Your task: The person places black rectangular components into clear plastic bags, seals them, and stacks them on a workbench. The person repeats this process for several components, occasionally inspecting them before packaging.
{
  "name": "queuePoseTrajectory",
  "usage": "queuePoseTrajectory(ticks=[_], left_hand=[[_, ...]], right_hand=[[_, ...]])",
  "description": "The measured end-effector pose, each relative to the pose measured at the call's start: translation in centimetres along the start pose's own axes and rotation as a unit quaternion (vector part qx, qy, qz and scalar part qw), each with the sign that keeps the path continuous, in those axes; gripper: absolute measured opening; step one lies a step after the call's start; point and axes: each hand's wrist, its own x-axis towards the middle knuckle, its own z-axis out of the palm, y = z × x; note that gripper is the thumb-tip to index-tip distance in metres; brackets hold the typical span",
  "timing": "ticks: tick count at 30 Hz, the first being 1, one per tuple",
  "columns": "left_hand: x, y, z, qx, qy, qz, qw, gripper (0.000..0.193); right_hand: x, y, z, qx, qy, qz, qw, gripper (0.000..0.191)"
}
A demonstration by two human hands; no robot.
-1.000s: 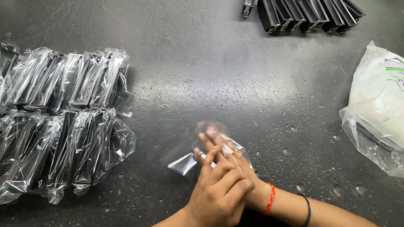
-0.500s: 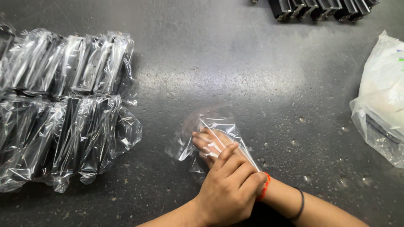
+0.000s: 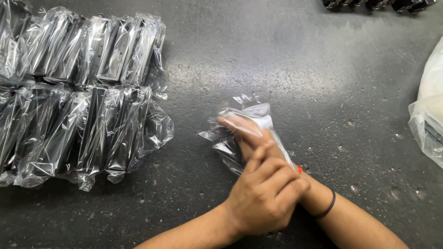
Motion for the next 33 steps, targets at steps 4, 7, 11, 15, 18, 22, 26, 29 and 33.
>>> queuePoseTrajectory(ticks=[4, 7, 11, 15, 18, 22, 26, 29, 33], left_hand=[[-0.4, 0.5, 0.9, -0.015, -0.002, 0.023, 1.000, 0.009], [-0.9, 0.6, 0.9, -0.012, -0.006, 0.038, 0.999, 0.010], [-0.8, -0.1, 0.3, -0.026, 0.013, 0.038, 0.999, 0.010], [-0.6, -0.8, -0.1, -0.006, 0.026, 0.030, 0.999, 0.018], [-0.4, -0.9, -0.2, 0.007, 0.034, 0.027, 0.999, 0.017], [-0.1, -1.0, -0.4, 0.007, 0.043, 0.026, 0.999, 0.019], [0.2, -1.0, -0.8, 0.030, 0.051, 0.018, 0.998, 0.020], [0.2, -0.6, -1.0, 0.021, 0.033, 0.025, 0.999, 0.022], [0.0, -0.6, -0.6, 0.011, 0.042, 0.017, 0.999, 0.021]], right_hand=[[-0.1, -1.0, 0.8, 0.153, 0.072, 0.234, 0.957, 0.024], [0.8, -2.2, 1.3, 0.024, 0.041, 0.239, 0.970, 0.046], [1.2, -3.9, 0.9, -0.239, 0.029, 0.036, 0.970, 0.083], [1.3, -4.7, 0.6, -0.293, -0.004, -0.029, 0.956, 0.098], [1.0, -5.2, 0.6, -0.335, -0.025, -0.084, 0.938, 0.104], [0.6, -5.4, 0.6, -0.295, -0.107, -0.041, 0.949, 0.102], [0.7, -5.4, 0.1, -0.216, -0.157, -0.016, 0.964, 0.102], [1.1, -6.1, -0.4, -0.201, -0.177, -0.014, 0.963, 0.103], [1.8, -7.5, -1.3, -0.265, -0.239, 0.019, 0.934, 0.105]])
